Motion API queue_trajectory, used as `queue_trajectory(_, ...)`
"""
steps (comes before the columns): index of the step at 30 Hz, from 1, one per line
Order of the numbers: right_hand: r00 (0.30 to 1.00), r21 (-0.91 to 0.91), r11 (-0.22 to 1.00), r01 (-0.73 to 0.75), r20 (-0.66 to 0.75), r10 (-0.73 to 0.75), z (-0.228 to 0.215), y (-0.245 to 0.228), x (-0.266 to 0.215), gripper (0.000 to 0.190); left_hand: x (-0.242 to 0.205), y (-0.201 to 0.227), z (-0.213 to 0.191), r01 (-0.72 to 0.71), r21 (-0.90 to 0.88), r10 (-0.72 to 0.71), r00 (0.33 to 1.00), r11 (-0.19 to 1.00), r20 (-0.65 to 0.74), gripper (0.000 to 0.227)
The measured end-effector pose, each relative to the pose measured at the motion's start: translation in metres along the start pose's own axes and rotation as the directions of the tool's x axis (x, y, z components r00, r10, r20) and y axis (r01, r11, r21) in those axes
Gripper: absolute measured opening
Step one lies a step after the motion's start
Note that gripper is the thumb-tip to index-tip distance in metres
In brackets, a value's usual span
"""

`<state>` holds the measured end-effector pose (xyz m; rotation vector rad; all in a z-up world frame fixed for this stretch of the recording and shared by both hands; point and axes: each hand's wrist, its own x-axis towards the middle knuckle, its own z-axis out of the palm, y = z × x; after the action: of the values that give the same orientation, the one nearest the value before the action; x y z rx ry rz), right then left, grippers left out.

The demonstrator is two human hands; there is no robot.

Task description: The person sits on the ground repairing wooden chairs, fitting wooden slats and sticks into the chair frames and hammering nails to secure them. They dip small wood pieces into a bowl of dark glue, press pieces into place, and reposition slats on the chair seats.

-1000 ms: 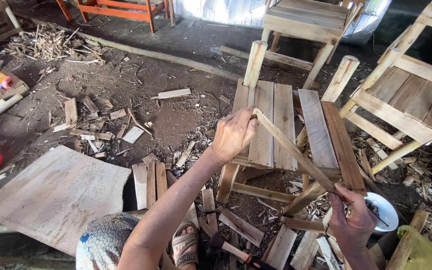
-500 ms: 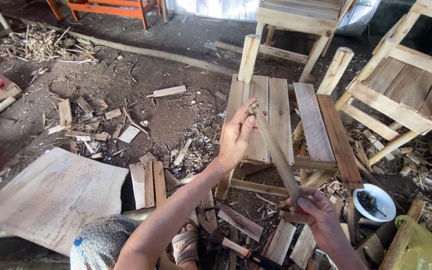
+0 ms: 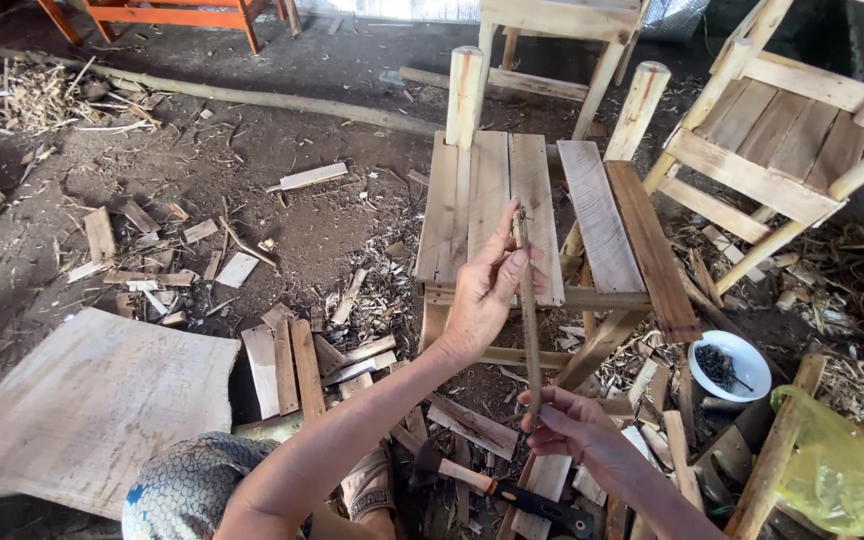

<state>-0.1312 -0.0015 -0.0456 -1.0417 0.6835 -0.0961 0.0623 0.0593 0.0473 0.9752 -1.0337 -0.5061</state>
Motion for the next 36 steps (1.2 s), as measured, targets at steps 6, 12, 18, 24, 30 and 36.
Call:
queue_trajectory(6, 0.71, -0.597, 0.623, 0.505, -0.123, -0.693, -0.011, -0.048, -0.009, 0.023, -0.02, 0.007, 0.025, -0.08, 0.274, 0.07, 0.996, 0.958, 0.047, 0.045)
queue_trajectory(12, 0.091, -0.871, -0.085, 0.484, 0.146, -0.985, 0.011, -0.098, -0.031, 0.02, -0.033, -0.005, 0.056, -0.06, 0.212, 0.037, 0.993, 0.975, 0.111, 0.045)
queue_trajectory(18, -0.069, -0.893, -0.259, 0.367, 0.252, -0.965, 0.008, -0.1, -0.017, 0.01, -0.039, -0.002, 0.07, 0.006, 0.166, -0.028, 0.992, 0.986, 0.125, 0.044)
queue_trajectory(24, -0.13, -0.885, -0.339, 0.32, 0.314, -0.941, 0.008, -0.109, -0.024, 0.007, -0.033, -0.011, 0.071, -0.233, 0.248, 0.192, 0.965, 0.94, 0.179, 0.044)
queue_trajectory(30, -0.218, -0.859, -0.5, 0.113, 0.469, -0.856, 0.002, -0.092, -0.003, 0.017, -0.037, -0.017, 0.075, -0.161, 0.217, 0.138, 0.983, 0.963, 0.119, 0.052)
queue_trajectory(36, -0.146, -0.908, -0.305, 0.289, 0.273, -0.951, -0.001, -0.107, -0.011, 0.011, -0.029, 0.002, 0.087, -0.135, 0.187, 0.118, 0.988, 0.973, 0.102, 0.047)
